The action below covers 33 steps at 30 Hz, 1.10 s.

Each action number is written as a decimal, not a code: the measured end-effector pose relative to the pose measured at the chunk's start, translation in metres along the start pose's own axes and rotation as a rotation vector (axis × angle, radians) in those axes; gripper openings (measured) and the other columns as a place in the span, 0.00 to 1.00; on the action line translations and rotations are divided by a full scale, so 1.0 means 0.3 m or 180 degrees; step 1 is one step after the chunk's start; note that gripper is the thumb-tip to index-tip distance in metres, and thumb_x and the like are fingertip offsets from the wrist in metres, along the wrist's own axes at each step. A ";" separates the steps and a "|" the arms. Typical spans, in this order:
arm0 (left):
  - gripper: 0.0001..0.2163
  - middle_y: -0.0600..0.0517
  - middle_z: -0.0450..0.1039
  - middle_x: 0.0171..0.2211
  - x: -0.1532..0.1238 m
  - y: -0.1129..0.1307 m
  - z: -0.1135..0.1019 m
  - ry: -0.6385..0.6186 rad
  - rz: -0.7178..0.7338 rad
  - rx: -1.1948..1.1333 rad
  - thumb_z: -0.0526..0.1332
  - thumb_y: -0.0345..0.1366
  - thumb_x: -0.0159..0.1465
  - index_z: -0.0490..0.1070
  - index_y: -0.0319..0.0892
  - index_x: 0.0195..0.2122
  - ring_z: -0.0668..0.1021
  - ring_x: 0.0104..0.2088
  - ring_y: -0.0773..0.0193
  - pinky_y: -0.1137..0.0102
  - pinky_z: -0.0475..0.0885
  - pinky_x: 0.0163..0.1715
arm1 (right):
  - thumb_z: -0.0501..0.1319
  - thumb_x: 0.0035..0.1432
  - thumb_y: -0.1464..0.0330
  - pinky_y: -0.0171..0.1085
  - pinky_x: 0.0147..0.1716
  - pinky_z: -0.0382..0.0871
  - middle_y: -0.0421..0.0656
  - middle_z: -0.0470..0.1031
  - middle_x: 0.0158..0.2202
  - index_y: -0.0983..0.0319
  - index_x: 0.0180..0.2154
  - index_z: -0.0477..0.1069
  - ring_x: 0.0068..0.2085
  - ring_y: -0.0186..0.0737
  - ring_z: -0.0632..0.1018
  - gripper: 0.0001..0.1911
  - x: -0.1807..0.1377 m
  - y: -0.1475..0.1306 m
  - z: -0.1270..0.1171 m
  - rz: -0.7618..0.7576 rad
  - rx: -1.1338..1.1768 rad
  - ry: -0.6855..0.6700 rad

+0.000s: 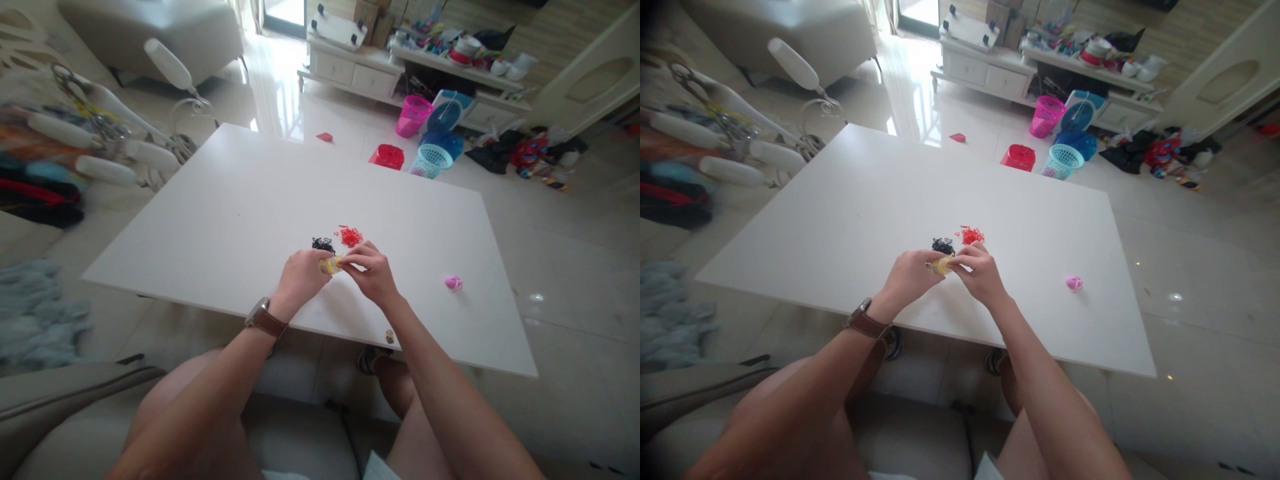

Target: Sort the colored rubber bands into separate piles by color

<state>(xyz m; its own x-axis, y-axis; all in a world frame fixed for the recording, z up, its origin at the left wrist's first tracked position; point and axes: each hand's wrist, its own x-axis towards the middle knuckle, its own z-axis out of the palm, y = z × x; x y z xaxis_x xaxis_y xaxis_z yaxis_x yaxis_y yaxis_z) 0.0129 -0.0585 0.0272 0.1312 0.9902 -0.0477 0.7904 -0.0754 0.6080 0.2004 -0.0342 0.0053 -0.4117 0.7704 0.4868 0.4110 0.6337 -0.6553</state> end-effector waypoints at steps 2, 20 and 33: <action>0.15 0.48 0.84 0.40 0.000 -0.002 0.003 0.0016 -0.0003 -0.0012 0.67 0.33 0.58 0.83 0.50 0.46 0.82 0.39 0.53 0.66 0.72 0.39 | 0.65 0.65 0.68 0.42 0.37 0.71 0.44 0.73 0.34 0.56 0.36 0.81 0.37 0.41 0.72 0.06 0.000 0.005 -0.002 -0.0055 -0.0057 -0.0035; 0.13 0.47 0.83 0.38 -0.004 0.005 0.014 -0.0168 0.0231 0.0381 0.62 0.33 0.62 0.83 0.50 0.44 0.82 0.39 0.54 0.67 0.69 0.37 | 0.65 0.62 0.72 0.37 0.33 0.69 0.41 0.77 0.30 0.60 0.33 0.78 0.31 0.36 0.74 0.05 0.004 -0.013 -0.024 0.0373 -0.0054 -0.0527; 0.14 0.49 0.84 0.38 -0.002 0.001 0.007 -0.0108 0.0182 -0.0081 0.65 0.33 0.58 0.83 0.52 0.45 0.82 0.37 0.56 0.68 0.71 0.37 | 0.65 0.60 0.69 0.35 0.30 0.67 0.40 0.74 0.30 0.59 0.34 0.75 0.29 0.34 0.71 0.01 0.009 -0.040 -0.045 0.0377 0.0002 -0.0228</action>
<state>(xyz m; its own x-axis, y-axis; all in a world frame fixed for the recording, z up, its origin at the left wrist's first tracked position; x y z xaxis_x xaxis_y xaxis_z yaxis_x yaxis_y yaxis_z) 0.0144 -0.0594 0.0257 0.1963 0.9798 -0.0389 0.7656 -0.1284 0.6304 0.2053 -0.0388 0.0224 -0.4174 0.8328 0.3636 0.4596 0.5386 -0.7061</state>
